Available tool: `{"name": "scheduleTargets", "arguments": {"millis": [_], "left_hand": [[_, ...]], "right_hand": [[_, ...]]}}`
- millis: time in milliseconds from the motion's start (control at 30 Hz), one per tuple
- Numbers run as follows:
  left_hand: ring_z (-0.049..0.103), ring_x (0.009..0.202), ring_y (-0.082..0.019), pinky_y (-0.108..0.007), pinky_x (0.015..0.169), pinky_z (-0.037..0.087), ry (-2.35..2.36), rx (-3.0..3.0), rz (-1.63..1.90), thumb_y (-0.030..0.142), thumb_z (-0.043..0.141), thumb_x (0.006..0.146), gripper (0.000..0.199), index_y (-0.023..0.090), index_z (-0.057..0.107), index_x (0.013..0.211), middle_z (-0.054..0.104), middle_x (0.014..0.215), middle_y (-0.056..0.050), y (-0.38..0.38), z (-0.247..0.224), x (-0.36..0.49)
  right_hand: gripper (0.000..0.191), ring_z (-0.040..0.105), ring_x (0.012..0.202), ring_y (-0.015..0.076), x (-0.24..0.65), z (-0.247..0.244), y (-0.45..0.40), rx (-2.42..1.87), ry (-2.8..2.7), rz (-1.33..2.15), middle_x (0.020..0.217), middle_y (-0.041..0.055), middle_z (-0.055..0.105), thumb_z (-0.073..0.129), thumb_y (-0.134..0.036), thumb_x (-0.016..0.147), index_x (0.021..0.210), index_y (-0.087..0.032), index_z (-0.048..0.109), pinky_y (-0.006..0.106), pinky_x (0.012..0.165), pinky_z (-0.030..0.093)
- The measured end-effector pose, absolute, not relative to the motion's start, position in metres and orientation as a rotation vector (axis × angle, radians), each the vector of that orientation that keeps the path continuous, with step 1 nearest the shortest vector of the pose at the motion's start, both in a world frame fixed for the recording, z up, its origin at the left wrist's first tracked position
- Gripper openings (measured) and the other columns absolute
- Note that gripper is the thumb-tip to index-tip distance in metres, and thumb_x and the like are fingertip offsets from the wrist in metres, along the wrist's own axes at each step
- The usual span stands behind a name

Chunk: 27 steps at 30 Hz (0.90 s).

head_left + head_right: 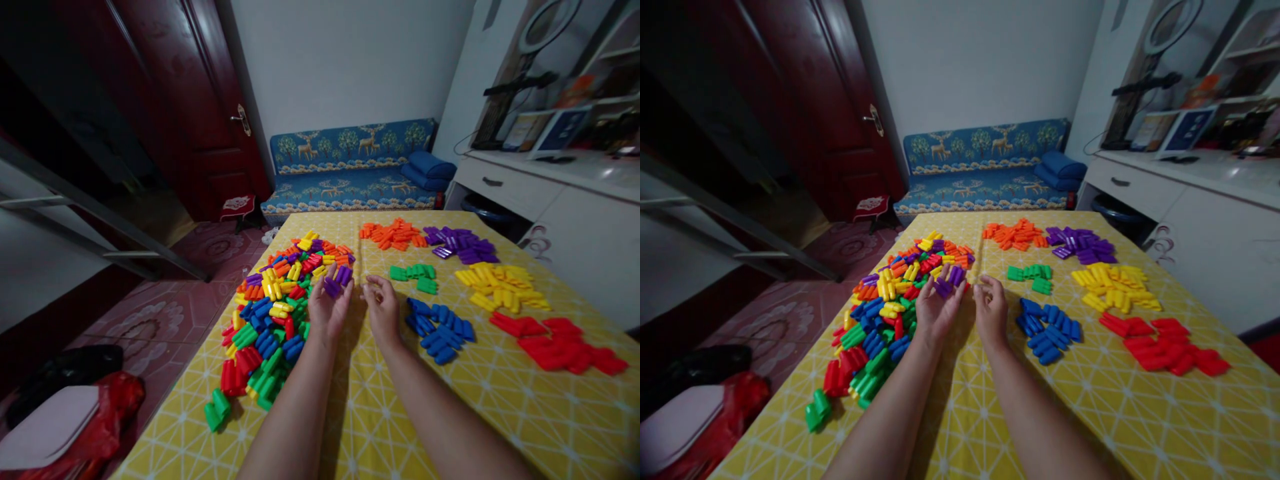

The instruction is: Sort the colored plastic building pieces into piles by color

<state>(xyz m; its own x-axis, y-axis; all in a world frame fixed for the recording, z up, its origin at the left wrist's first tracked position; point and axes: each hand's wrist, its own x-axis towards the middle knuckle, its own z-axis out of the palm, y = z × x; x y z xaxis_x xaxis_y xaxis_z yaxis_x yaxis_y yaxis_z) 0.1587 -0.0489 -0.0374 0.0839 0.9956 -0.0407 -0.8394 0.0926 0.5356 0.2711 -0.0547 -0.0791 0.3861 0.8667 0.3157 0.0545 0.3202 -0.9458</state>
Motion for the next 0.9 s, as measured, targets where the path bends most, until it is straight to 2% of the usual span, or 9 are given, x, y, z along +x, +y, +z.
{"name": "scheduleTargets", "arguments": {"millis": [133,233,433,533,667,900], "left_hand": [[0.058,0.122,-0.024,-0.038,0.102,0.048,0.466,0.447,1.357,0.044,0.049,0.089,0.04,0.016,0.066,0.113,0.066,0.121,-0.013,-0.054,-0.042,0.177],[0.059,0.12,-0.024,-0.039,0.104,0.046,0.443,0.435,1.312,0.045,0.044,0.093,0.043,0.017,0.065,0.117,0.066,0.121,-0.012,-0.056,-0.044,0.184],[0.063,0.111,-0.026,-0.041,0.101,0.047,0.467,0.391,1.336,0.048,0.052,0.09,0.043,0.017,0.066,0.115,0.064,0.124,-0.012,-0.055,-0.046,0.188],[0.064,0.109,-0.025,-0.04,0.098,0.048,0.505,0.396,1.346,0.049,0.054,0.088,0.043,0.017,0.068,0.113,0.064,0.125,-0.012,-0.051,-0.05,0.186],[0.062,0.112,-0.024,-0.037,0.1,0.047,0.537,0.425,1.387,0.052,0.052,0.089,0.045,0.017,0.069,0.112,0.067,0.121,-0.01,-0.047,-0.056,0.184],[0.058,0.12,-0.025,-0.036,0.106,0.041,0.604,0.576,1.361,0.057,0.057,0.085,0.05,0.018,0.068,0.114,0.066,0.122,-0.01,-0.048,-0.059,0.187]], "right_hand": [[0.038,0.062,0.087,0.0179,0.271,-0.069,-0.06,-1.156,-1.162,0.561,0.119,0.0117,0.062,0.058,-0.039,0.087,0.12,-0.019,0.056,0.032,0.075,0.052],[0.042,0.06,0.086,0.0178,0.27,-0.067,-0.06,-1.165,-1.278,0.501,0.118,0.0111,0.061,0.062,-0.036,0.085,0.124,-0.02,0.058,0.033,0.078,0.052],[0.022,0.061,0.087,0.0181,0.263,-0.069,-0.06,-1.114,-1.306,0.511,0.106,0.0083,0.061,0.06,-0.026,0.085,0.106,-0.02,0.062,0.03,0.071,0.053],[0.018,0.06,0.102,0.0213,0.257,-0.067,-0.066,-1.076,-1.414,0.51,0.107,0.0081,0.06,0.06,-0.025,0.085,0.103,-0.022,0.062,0.033,0.081,0.054],[0.032,0.057,0.113,0.0236,0.253,-0.068,-0.066,-1.151,-1.535,0.464,0.115,0.0093,0.06,0.059,-0.023,0.085,0.117,-0.023,0.059,0.04,0.097,0.048],[0.027,0.062,0.102,0.0253,0.257,-0.07,-0.062,-1.302,-1.538,0.502,0.106,0.0095,0.066,0.058,-0.021,0.077,0.104,-0.02,0.06,0.041,0.09,0.05]]}}
